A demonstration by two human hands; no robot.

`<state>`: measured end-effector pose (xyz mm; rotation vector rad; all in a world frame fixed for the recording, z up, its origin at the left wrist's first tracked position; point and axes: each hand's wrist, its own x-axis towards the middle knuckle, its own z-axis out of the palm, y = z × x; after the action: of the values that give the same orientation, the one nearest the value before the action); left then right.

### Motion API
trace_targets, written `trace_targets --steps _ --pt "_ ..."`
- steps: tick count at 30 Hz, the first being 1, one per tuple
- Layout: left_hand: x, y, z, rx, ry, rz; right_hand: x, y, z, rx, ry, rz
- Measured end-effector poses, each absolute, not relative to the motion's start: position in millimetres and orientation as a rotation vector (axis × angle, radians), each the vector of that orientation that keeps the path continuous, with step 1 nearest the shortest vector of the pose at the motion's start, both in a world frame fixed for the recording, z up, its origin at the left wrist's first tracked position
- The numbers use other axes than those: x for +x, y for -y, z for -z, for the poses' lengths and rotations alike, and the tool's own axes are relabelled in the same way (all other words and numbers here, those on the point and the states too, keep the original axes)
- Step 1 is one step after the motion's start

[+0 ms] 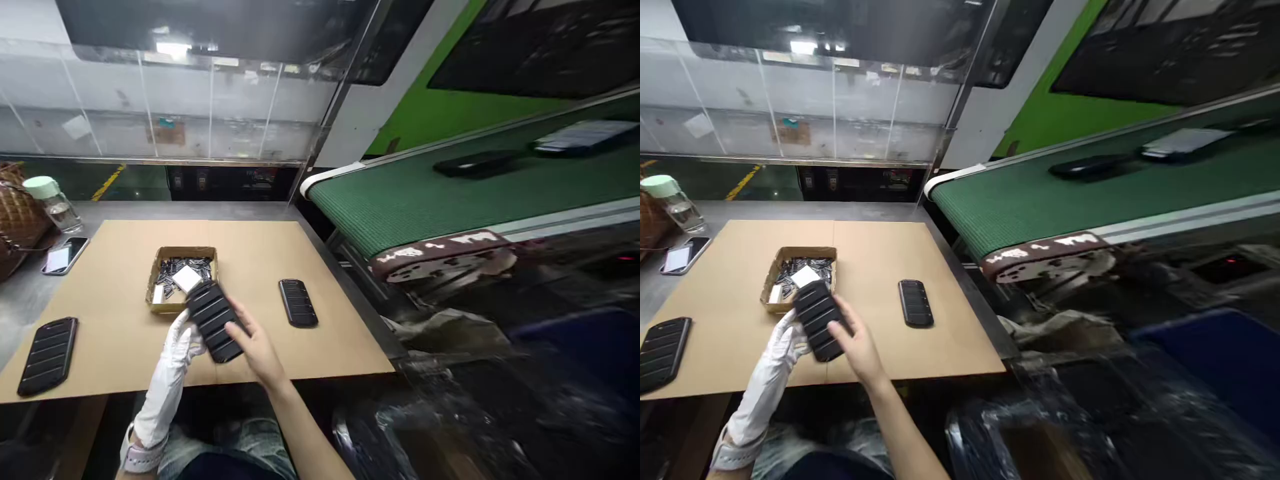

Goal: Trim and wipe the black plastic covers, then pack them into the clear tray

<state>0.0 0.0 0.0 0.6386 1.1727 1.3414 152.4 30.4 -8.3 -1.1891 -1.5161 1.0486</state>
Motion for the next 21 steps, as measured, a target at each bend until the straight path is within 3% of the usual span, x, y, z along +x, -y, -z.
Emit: trace_targets --steps 4,13,21 --pt "0.4 0.8 24.8 0.679 -1.284 -1.315 211.3 -57.1 20.4 -1.646 1.581 -0.589" --pt "1.2 11.9 68.0 0.844 -1.582 -1.169 221.6 -65.0 54.1 -1.685 1.694 -0.487" --pt "-18.8 18.4 134.5 1.733 -1.569 -1.404 344.4 -123.5 -53.9 -1.543 1.352 -0.142"
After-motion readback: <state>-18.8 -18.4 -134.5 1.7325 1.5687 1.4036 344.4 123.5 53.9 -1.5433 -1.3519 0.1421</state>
